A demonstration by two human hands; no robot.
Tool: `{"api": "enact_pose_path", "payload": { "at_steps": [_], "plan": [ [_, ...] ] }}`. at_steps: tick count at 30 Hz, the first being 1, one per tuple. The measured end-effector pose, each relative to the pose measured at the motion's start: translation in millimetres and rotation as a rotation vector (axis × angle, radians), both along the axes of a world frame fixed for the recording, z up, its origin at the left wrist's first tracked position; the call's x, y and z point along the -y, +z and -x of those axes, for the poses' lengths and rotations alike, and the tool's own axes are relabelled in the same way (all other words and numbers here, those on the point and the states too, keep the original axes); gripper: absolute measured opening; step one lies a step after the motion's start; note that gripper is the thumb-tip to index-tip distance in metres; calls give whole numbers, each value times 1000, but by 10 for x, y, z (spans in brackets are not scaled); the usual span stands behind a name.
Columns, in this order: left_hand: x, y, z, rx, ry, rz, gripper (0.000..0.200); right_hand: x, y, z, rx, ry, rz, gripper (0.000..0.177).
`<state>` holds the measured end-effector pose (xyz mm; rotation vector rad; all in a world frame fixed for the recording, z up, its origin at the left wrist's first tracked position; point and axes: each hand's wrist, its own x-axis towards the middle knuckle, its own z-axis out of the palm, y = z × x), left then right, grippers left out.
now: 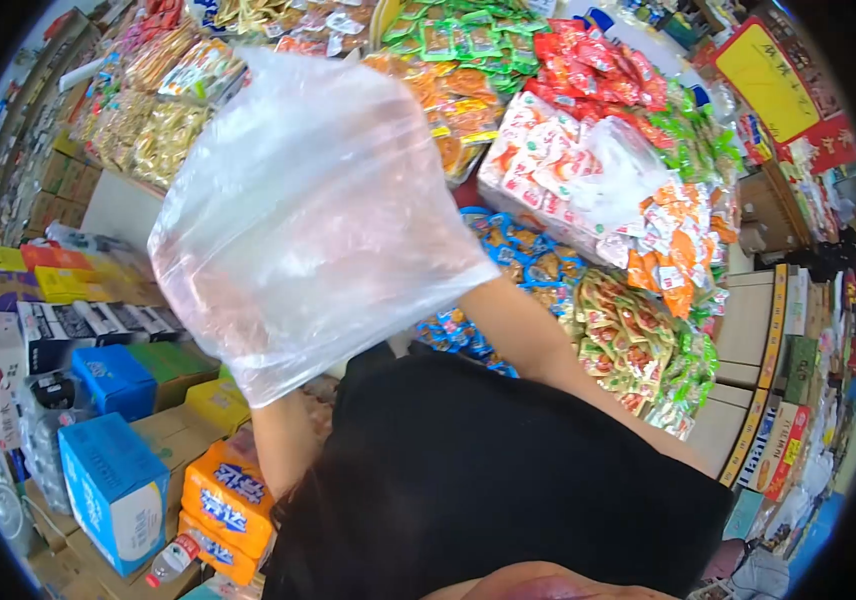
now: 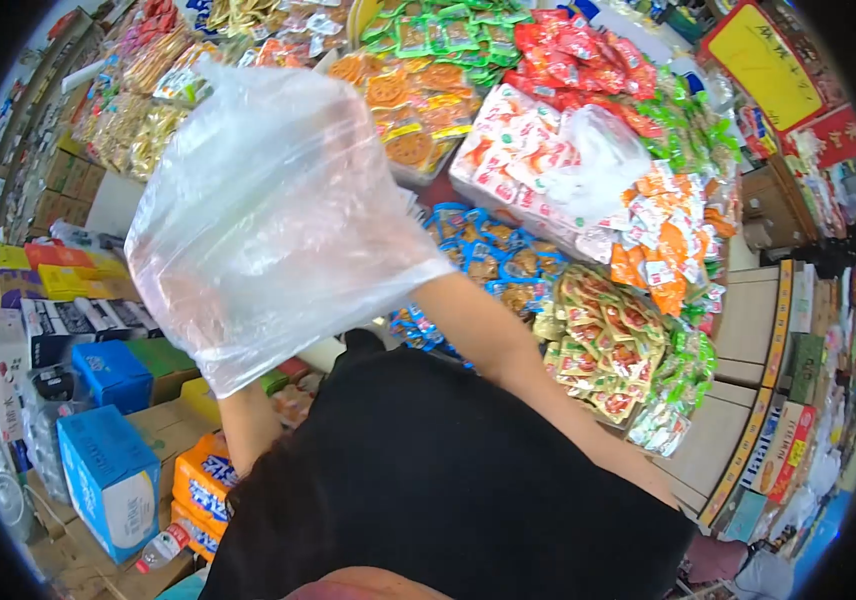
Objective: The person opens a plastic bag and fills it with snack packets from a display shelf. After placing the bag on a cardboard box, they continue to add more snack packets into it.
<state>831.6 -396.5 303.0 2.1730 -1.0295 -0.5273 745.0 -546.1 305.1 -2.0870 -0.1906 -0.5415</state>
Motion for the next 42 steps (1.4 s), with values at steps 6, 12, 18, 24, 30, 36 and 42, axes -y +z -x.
{"api": "enact_pose_path", "payload": {
  "at_steps": [6, 12, 18, 24, 30, 36, 42],
  "plan": [
    [347, 21, 265, 0, -96, 21, 23, 426, 131, 207, -21, -62, 65, 38],
    [562, 87, 477, 22, -169, 23, 23, 733, 301, 353, -26, -101, 109, 38],
    [496, 100, 649, 40, -227, -40, 24, 789, 322, 452, -35, -126, 88, 38],
    [516, 195, 665, 79, -333, -89, 24, 901, 436, 513, -30, -201, 78, 38],
    [382, 251, 506, 114, -419, -165, 24, 866, 461, 397, -31, -255, 39, 39],
    [124, 347, 232, 169, -488, -251, 24, 700, 486, 171, -11, -294, -9, 39],
    [-99, 452, -10, 221, -571, -328, 24, 561, 501, -3, 1, -348, -51, 39]
  ]
}}
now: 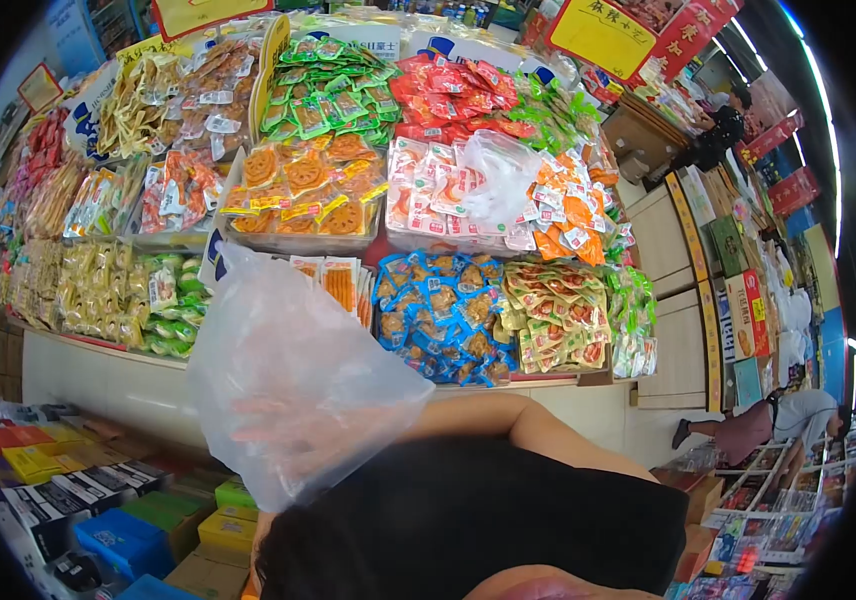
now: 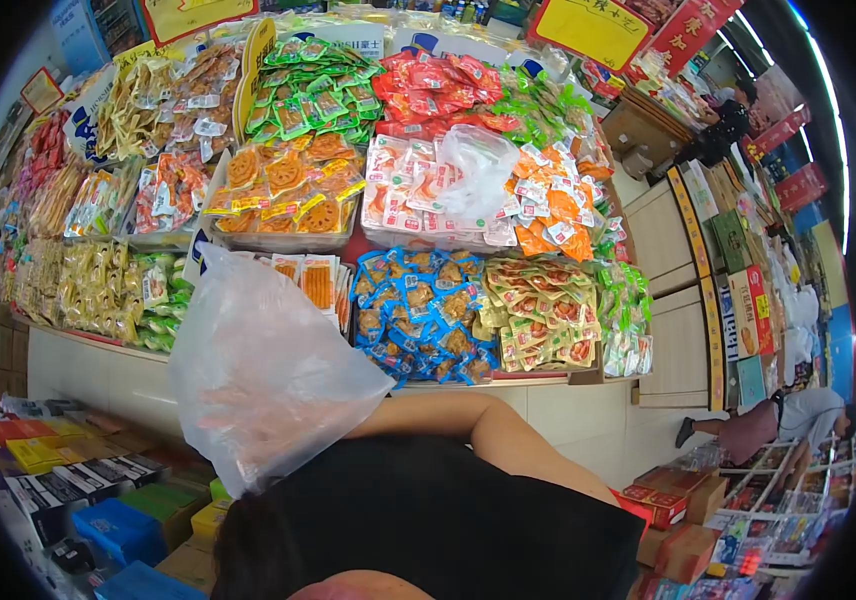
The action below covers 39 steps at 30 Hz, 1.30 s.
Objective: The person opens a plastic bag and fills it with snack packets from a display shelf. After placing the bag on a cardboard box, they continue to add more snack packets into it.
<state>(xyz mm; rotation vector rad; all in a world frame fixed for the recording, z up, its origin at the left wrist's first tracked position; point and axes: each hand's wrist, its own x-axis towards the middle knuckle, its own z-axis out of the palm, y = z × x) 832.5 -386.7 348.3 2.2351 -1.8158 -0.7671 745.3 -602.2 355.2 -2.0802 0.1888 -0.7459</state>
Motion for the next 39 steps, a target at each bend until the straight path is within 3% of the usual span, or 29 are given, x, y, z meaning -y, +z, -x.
{"api": "enact_pose_path", "payload": {
  "at_steps": [7, 13, 14, 16, 17, 19, 20, 22, 26, 28, 30, 32, 34, 38, 39],
  "plan": [
    [-167, 155, -259, 52, -70, -62, 25, -71, 86, -176, 1, -36, -29, 39],
    [-982, 160, -341, 86, -212, -360, 25, -983, -579, -75, -4, -136, -306, 40],
    [-964, 277, -396, -479, 54, -242, 30, -1217, -710, -48, -5, -158, -369, 40],
    [-1070, 319, -504, -709, -27, 299, 35, -1548, -864, -15, 6, -193, -458, 40],
    [-1147, 292, -564, -710, -32, 271, 35, -1647, -900, -17, 13, -207, -489, 40],
    [-1263, 189, -681, -721, 232, 508, 39, -1739, -929, -29, 23, -221, -523, 40],
    [-1263, 122, -716, -722, 234, 503, 39, -1763, -932, -44, 26, -221, -534, 40],
    [-1207, -45, -765, -272, 136, 700, 36, -1805, -906, -141, 32, -216, -556, 40],
    [-1364, -332, -824, -343, 65, 959, 40, -1883, -960, -149, -35, -207, -490, 43],
    [-1457, -270, -924, -290, 20, 892, 46, -1915, -964, -129, -75, -204, -440, 45],
    [-1469, -249, -961, -271, 8, 1148, 53, -1940, -959, -92, -114, -203, -385, 47],
    [-1505, -234, -1003, -128, 18, 1107, 62, -1970, -940, -42, -154, -196, -330, 49],
    [-1426, -166, -1003, 225, 111, 953, 64, -1995, -916, -15, -188, -181, -273, 51],
    [-1424, -229, -1100, 178, 231, 885, 47, -2107, -512, 99, -436, -174, 10, 54],
    [-1451, -231, -1138, -196, 375, 823, 34, -2106, -331, 98, -500, -128, 1, 53]
  ]
}}
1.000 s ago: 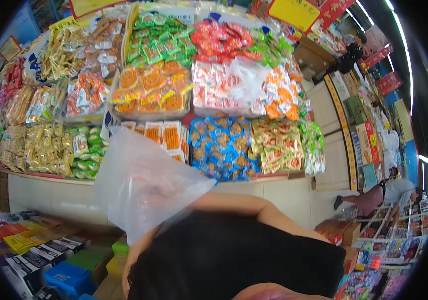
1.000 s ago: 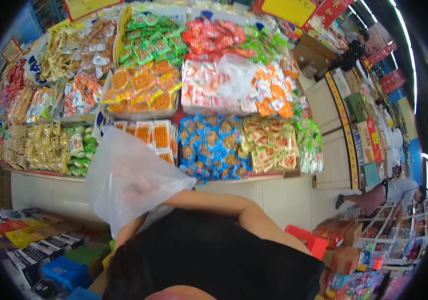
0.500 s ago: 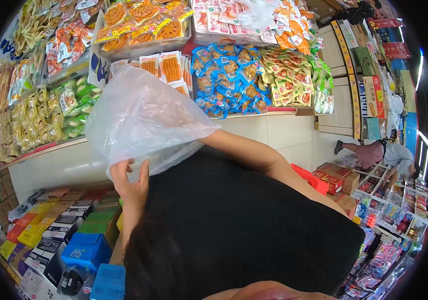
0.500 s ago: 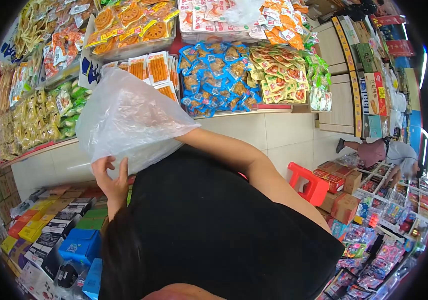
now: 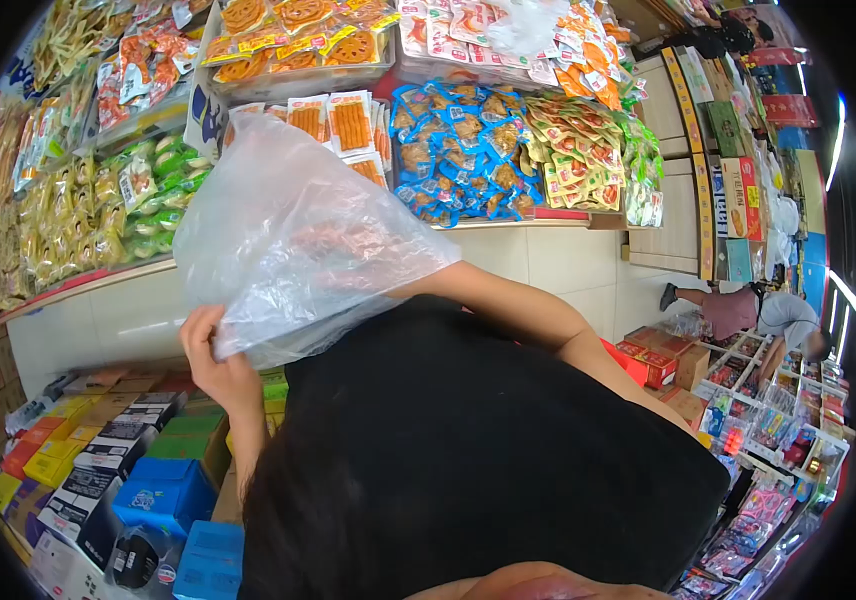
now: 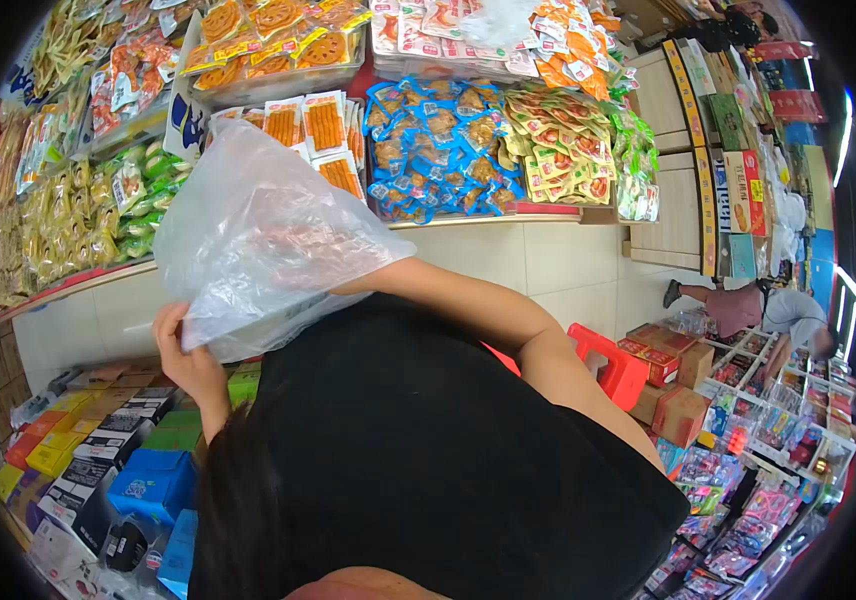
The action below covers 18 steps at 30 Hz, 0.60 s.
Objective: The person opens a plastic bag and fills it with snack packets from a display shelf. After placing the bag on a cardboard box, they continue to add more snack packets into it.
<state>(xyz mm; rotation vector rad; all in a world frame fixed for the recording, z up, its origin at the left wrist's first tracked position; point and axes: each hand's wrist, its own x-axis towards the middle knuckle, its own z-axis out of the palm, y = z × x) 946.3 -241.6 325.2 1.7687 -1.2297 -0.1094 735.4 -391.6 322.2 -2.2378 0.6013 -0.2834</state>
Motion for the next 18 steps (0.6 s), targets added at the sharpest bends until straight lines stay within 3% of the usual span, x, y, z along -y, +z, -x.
{"api": "enact_pose_path", "payload": {
  "at_steps": [1, 3, 5, 7, 9, 14, 18],
  "plan": [
    [-17, 29, -19, -390, -24, 0, 21, -14, 93, 5, -61, 42, -24, 52],
    [-113, 172, -63, -458, -14, 34, 13, -72, 96, 32, -37, 88, 9, 51],
    [-359, 248, -221, -713, -258, -76, 13, -106, 145, -15, -12, 131, 43, 50],
    [-483, 433, -294, -762, -355, -146, 13, -114, 299, -113, -33, 211, -407, 50],
    [-581, 573, -303, -957, -450, -564, 19, -143, 206, -131, -70, 277, -413, 49],
    [-763, 409, -324, -969, -615, -825, 34, -236, 163, -161, -73, 497, -435, 46],
    [-795, 475, -318, -1029, -665, -793, 40, -441, 207, -154, -122, 551, -192, 45]
  ]
}}
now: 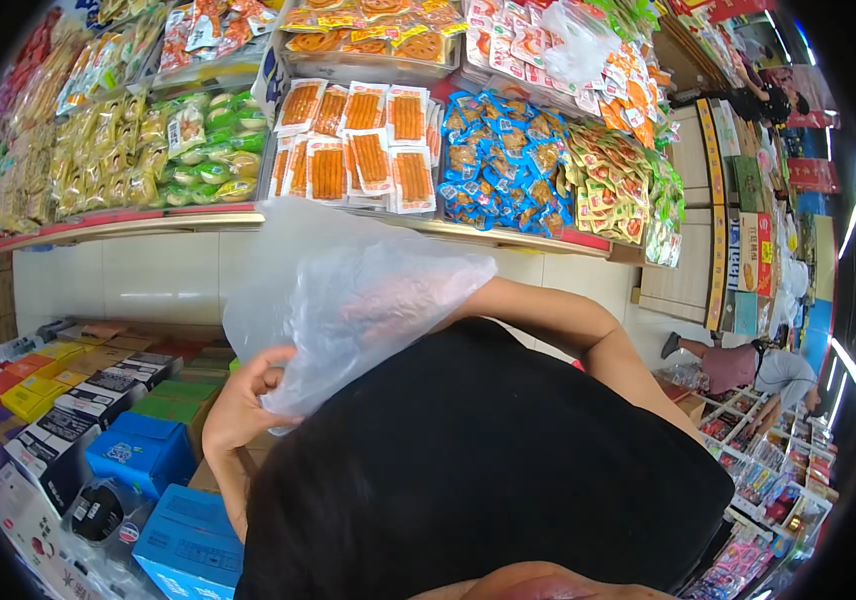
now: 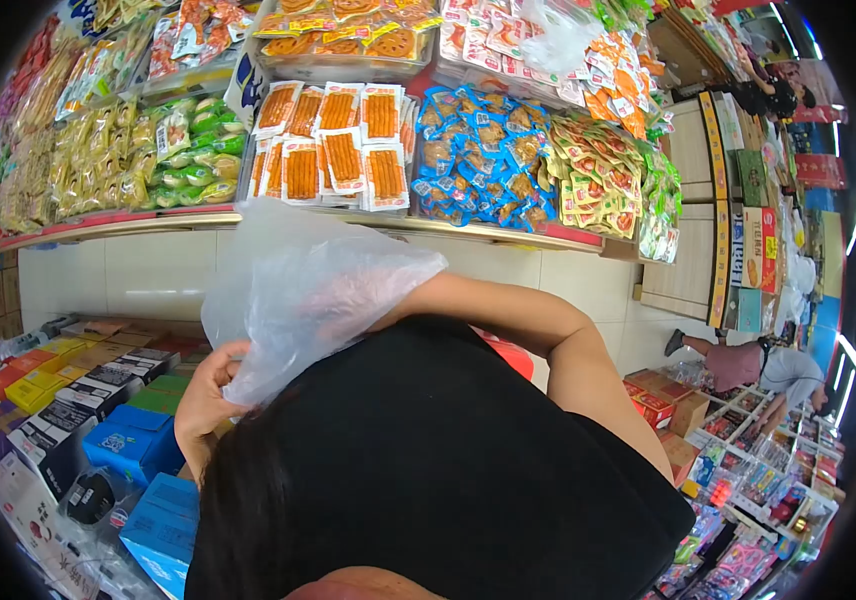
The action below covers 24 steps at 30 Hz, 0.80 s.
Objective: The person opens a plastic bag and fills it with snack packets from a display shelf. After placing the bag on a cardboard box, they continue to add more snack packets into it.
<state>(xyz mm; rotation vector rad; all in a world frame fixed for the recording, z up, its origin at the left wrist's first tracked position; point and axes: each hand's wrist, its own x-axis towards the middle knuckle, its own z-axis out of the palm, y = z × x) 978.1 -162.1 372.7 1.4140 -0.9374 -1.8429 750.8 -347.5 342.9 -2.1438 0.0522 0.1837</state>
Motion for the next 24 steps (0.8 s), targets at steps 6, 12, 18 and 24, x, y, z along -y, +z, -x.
{"api": "enact_pose_path", "payload": {
  "at_steps": [6, 12, 18, 24],
  "plan": [
    [-144, -214, -105, 40, 187, 154, 26, -69, -115, -118, -94, 102, -156, 43],
    [-242, -559, -149, -53, 307, 13, 30, 657, 140, 57, -98, 153, -842, 45],
    [-89, -577, 52, -42, 845, -61, 26, 1145, -274, 276, -120, -660, -993, 39],
    [249, -527, -47, 62, 851, -45, 22, 1134, -1159, 405, -32, -949, 200, 51]
  ]
}}
